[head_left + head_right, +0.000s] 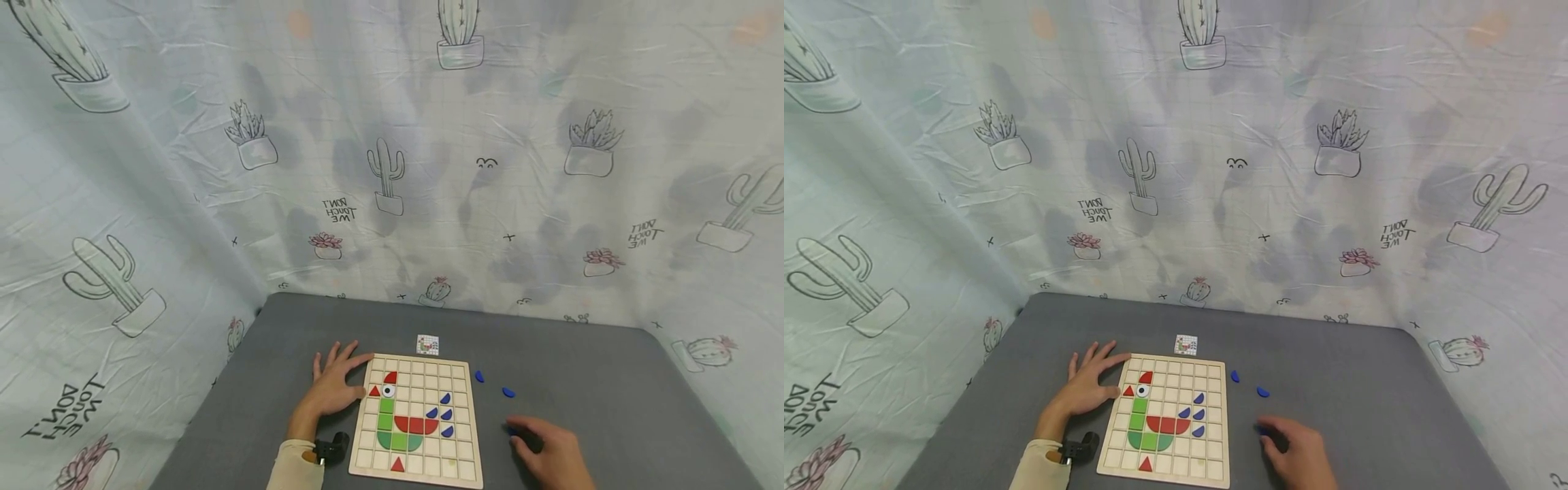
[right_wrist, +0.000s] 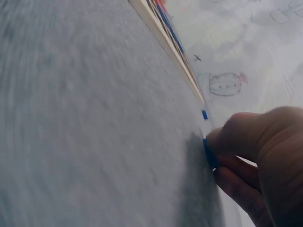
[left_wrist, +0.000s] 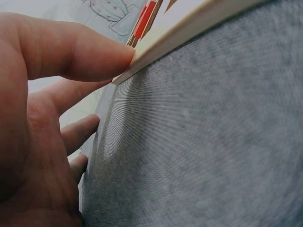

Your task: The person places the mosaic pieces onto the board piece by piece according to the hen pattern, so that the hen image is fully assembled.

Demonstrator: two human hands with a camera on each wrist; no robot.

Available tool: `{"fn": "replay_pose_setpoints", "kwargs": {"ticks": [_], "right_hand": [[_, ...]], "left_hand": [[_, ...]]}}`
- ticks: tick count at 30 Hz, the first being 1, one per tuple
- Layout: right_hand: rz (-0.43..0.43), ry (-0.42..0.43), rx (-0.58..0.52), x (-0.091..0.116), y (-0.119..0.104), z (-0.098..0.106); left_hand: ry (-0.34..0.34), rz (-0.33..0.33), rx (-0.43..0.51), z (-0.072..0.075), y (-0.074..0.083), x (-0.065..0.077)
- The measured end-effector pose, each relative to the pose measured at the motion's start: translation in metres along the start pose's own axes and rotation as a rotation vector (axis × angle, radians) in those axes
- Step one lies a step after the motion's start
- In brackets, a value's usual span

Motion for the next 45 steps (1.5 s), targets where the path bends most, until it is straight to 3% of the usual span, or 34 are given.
{"fn": "replay_pose_setpoints", "kwargs": {"ticks": [9,18,25,45], "right_hand": [[0.057,0.050,-0.008,-0.010,-0.005,-0.006],[0.109,0.075,-0.080,-0.035,-0.022,-0.014],[0.097,0.023,-0.170,-0.049,-0.034,-0.027],[0.050,-0.115,-0.227,-0.071,-0.055,-0.046]], "left_hand": [[-0.002,0.001,0.004,0.000,0.000,0.001],[-0.009,0.002,0.005,0.001,0.000,0.001],[-0.010,0.003,0.008,0.001,0.001,0.001],[-0.010,0.005,0.014,0.000,-0.002,0.000]]}}
Point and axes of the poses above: each hand's wrist, its own x-axis away from the middle knuckle, its own z-axis out of the back of the hand, y = z × x, the point moved 1 cm from there along -x, towards the middle knuckle, and after that the axes turned 8 degrees about -y, right-handed, at the moved point
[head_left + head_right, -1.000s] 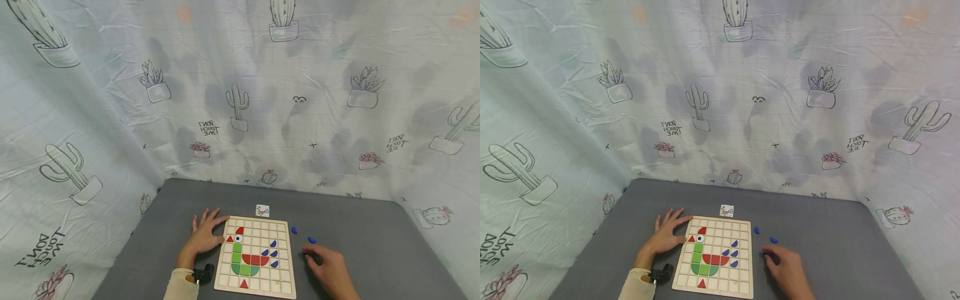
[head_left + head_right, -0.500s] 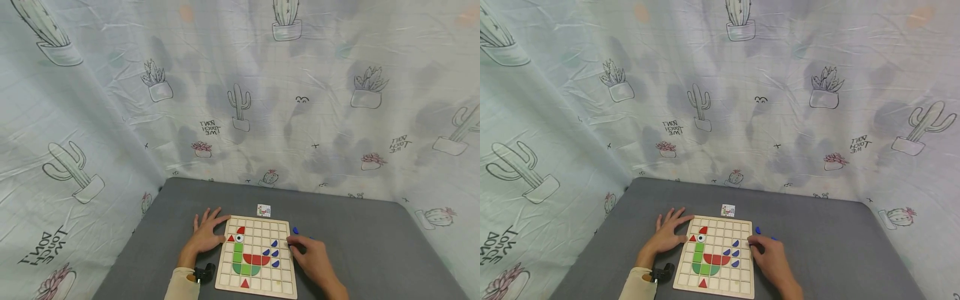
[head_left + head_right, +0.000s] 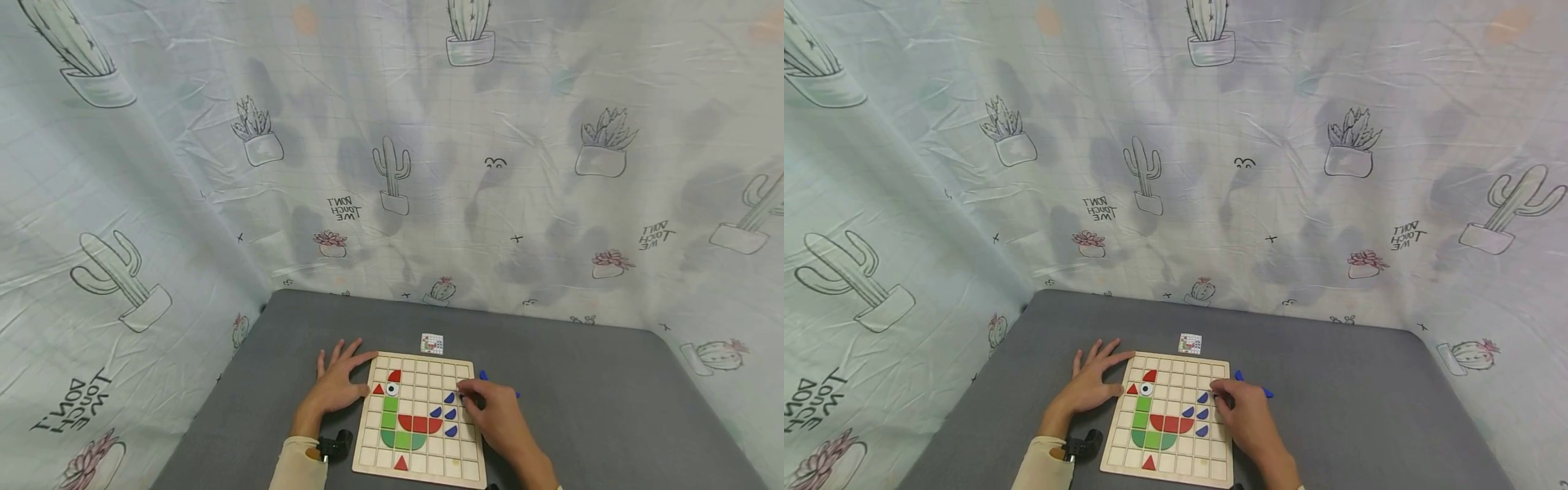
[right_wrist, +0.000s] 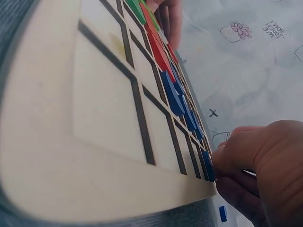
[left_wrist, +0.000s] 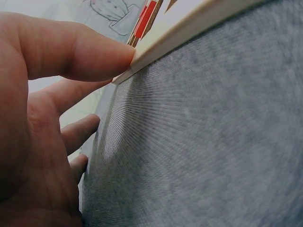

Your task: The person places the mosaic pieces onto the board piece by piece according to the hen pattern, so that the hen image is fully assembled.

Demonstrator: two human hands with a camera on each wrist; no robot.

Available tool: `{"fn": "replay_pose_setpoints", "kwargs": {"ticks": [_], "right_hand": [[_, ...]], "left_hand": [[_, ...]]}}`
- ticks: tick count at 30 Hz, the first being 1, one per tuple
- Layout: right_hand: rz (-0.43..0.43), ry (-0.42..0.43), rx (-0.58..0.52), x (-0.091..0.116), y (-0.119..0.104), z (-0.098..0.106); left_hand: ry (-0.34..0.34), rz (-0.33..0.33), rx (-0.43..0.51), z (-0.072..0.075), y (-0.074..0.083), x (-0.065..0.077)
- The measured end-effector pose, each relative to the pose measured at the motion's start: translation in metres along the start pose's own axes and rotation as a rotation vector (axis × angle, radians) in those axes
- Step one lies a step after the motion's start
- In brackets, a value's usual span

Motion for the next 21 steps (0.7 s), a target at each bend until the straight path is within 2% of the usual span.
{"fn": "replay_pose_setpoints", "kwargs": {"ticks": [13,21], "right_hand": [[0.033,0.014,0.033,0.0039,-0.0030,-0.0011],[0.052,0.070,0.053,0.0034,-0.0037,-0.0031]], "left_hand": [[-0.004,-0.002,0.009,-0.0001,0.0016,0.0006],[-0.003,0.005,0.004,0.0008,0.0009,0.0006]]}}
Point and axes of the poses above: each hand's wrist, its own x-axis away from the middle knuckle, its own z-axis out of the back of the hand, y = z × x, the point moved 1 cm from there along -x, towards the middle knuckle, and after that the axes turned 8 degrees about -y, right-handed, at the moved point
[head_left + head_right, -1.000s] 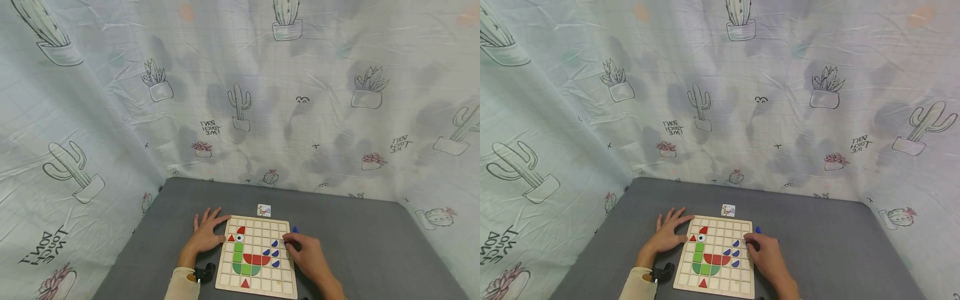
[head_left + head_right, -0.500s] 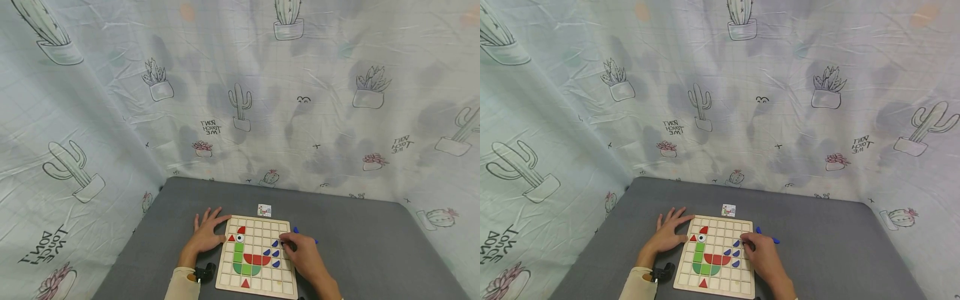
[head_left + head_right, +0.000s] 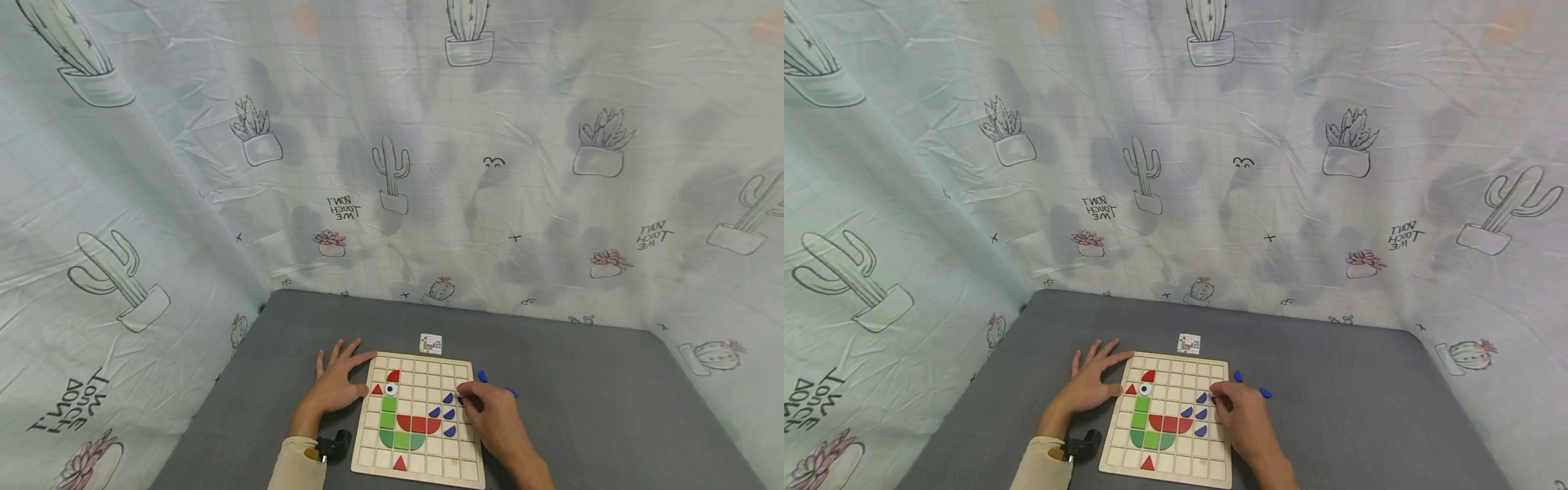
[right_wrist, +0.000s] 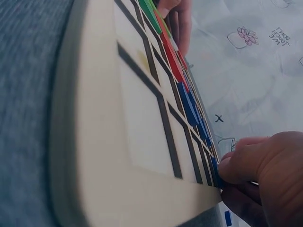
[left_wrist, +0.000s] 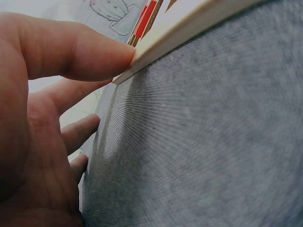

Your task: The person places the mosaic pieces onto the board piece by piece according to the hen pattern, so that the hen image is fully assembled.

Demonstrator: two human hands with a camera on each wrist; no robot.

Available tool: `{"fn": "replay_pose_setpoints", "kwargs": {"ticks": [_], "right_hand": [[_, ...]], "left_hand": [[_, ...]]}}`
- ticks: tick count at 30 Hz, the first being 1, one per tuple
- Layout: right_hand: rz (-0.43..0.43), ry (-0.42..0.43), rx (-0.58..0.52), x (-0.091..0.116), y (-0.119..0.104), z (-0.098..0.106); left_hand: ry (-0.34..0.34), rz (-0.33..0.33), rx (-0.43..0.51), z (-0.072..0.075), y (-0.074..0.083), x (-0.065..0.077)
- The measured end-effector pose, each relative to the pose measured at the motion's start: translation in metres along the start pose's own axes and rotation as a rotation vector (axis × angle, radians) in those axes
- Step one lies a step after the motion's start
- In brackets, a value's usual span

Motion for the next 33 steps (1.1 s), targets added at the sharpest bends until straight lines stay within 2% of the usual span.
{"fn": "replay_pose_setpoints", "kwargs": {"ticks": [10,18,25,29,33], "right_hand": [[-0.066,-0.045,-0.014,-0.002,-0.003,-0.001],[-0.028,-0.034,-0.033,0.004,-0.002,0.006],[-0.002,0.046,0.018,0.011,0.012,0.027],[-0.020,0.077,0.051,0.017,0.026,0.043],[-0.044,0.104,0.039,0.021,0.040,0.057]], "left_hand": [[0.005,0.001,-0.005,-0.001,0.000,-0.001],[0.011,-0.005,-0.002,-0.001,0.000,-0.001],[0.007,0.000,0.006,-0.002,-0.001,-0.001],[0.008,-0.002,0.005,-0.002,-0.001,-0.001],[0.010,-0.007,0.005,-0.001,-0.001,-0.002]]}}
Point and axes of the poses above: each hand's wrist, its own x-axis away from the middle knuckle, its own z-axis out of the back of the hand, y = z × x, the point moved 1 cm from there along -x, towards the middle knuckle, and after that the axes turned 8 degrees about -y, right-handed, at the moved point
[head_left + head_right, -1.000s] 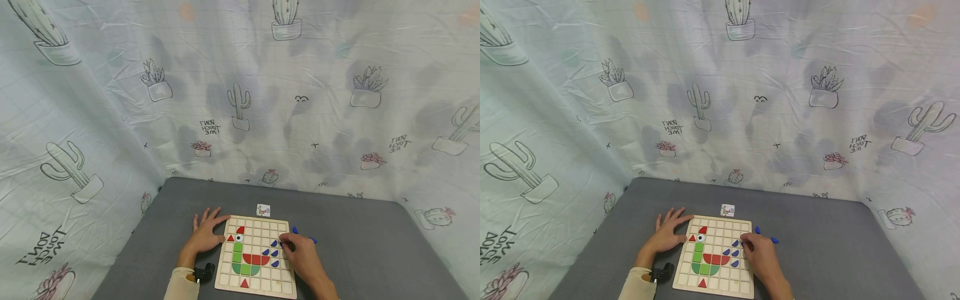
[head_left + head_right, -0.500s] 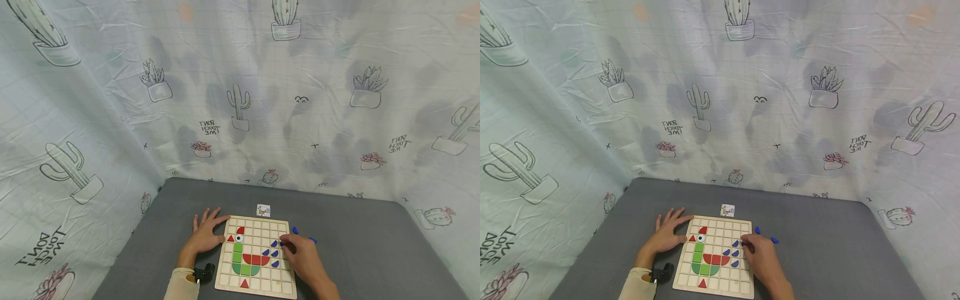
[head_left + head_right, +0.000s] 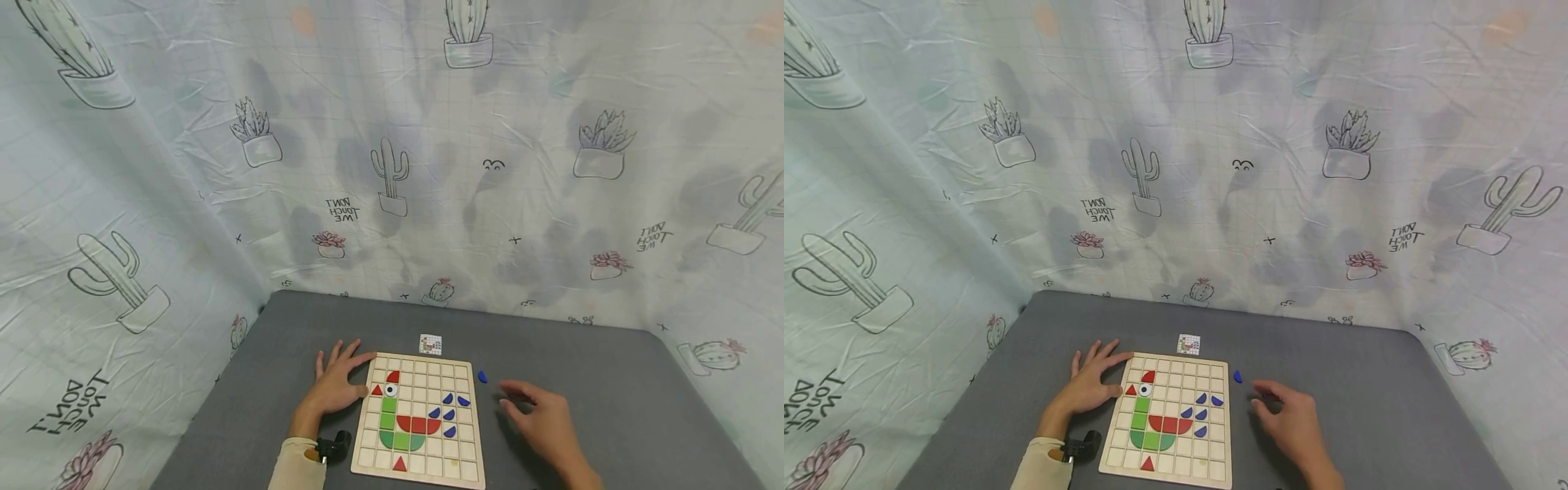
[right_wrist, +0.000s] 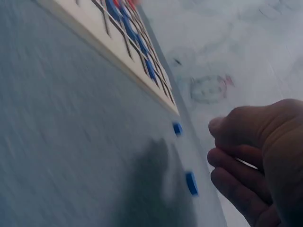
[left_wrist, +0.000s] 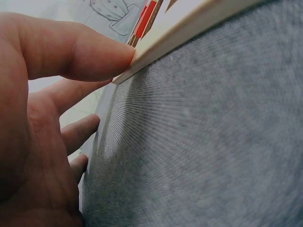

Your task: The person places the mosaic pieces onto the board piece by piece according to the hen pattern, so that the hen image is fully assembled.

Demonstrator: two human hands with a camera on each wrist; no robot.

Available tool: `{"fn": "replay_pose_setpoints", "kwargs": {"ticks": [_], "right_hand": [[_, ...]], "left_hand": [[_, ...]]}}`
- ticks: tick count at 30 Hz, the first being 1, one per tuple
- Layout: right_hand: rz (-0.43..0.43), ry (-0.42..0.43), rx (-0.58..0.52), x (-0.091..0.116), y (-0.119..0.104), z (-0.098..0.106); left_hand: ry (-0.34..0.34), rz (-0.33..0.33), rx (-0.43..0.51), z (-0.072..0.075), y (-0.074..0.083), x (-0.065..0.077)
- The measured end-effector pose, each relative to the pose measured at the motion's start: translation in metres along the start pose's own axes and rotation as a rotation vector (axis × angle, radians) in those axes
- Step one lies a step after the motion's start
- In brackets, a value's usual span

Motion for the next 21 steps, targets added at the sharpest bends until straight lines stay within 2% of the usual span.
{"fn": "replay_pose_setpoints", "kwargs": {"ticks": [9,15,21], "right_hand": [[-0.120,-0.040,-0.081,0.001,0.030,0.017],[-0.139,-0.080,-0.106,-0.002,0.043,0.015],[-0.159,-0.155,-0.078,-0.009,0.047,0.011]], "left_hand": [[-0.002,0.003,-0.007,0.000,0.000,0.000],[-0.001,0.004,-0.018,0.000,0.001,0.000],[-0.006,0.005,-0.016,0.000,0.000,0.001]]}}
Point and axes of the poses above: each hand's wrist, its own x-axis away from the middle knuckle, its own z-axis out of the back of the hand, y = z × x, the point moved 1 cm from there along -x, towards the middle knuckle, and after that the axes turned 8 degrees about -y, right-handed, at the moved point
